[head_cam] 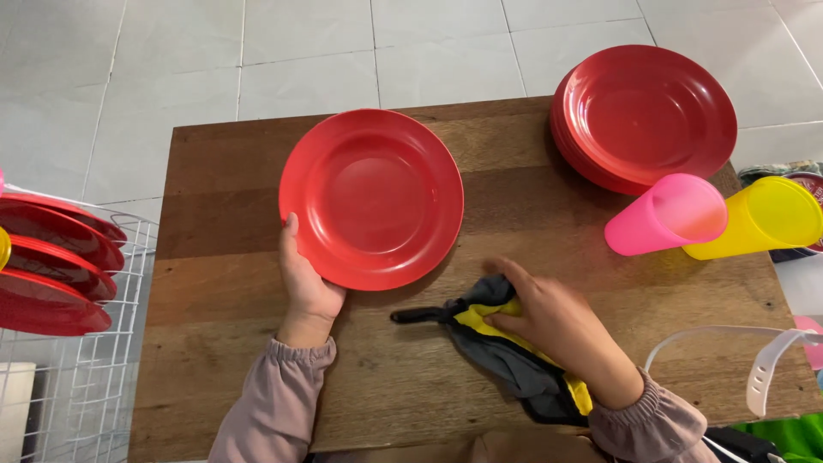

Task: Drying plastic cups and plates with a cloth and organizing them

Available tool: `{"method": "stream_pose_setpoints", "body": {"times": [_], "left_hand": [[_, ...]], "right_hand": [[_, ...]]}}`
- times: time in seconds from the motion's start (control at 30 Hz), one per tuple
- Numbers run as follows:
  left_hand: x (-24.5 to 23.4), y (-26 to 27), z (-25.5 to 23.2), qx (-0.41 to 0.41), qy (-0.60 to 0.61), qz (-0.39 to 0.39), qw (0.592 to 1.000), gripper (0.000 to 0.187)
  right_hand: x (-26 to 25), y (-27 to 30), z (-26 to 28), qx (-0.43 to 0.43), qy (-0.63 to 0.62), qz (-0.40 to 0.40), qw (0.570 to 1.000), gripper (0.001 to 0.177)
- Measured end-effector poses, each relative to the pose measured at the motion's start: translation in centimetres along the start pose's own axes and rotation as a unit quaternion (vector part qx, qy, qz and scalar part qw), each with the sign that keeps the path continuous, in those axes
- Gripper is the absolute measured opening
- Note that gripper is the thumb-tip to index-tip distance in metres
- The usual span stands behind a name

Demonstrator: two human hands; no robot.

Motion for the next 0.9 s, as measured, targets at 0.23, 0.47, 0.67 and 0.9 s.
{"method": "stream_pose_setpoints", "body": {"times": [0.23,0.47,0.67,0.9], "left_hand": [[1.0,1.0,1.2,-0.004,0.003,0.037,0.999,0.064],[3.4,7.5,5.6,-0.212,-0.137,0.021,0.967,0.073],[-3.7,2.0,12.9,-0.283,-0.135,0.071,0.947,0.064],[-4.1,2.4,13.6,-0.272,-0.113,0.03,0.955,0.047]], "right_hand": [[-3.5,3.4,7.4,-0.252,-0.171,0.105,0.947,0.028],[-6.7,-0.4,2.3,-0.112,-0.392,-0.07,0.91,0.038],[-10.4,-0.4,0.8,-0.056,-0.224,-0.367,0.901,0.038],[-2.7,3.9,8.6,-0.317,0.005,-0.103,0.943,0.051]]}}
Point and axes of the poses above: each hand's wrist, its own y-axis away from the middle knuckle, its own x-axis out of the palm, z = x × y, the point moved 8 cm from there along -y, towards the middle knuckle, and after that the axes turned 6 degrees about -z, right-handed, at the moved point
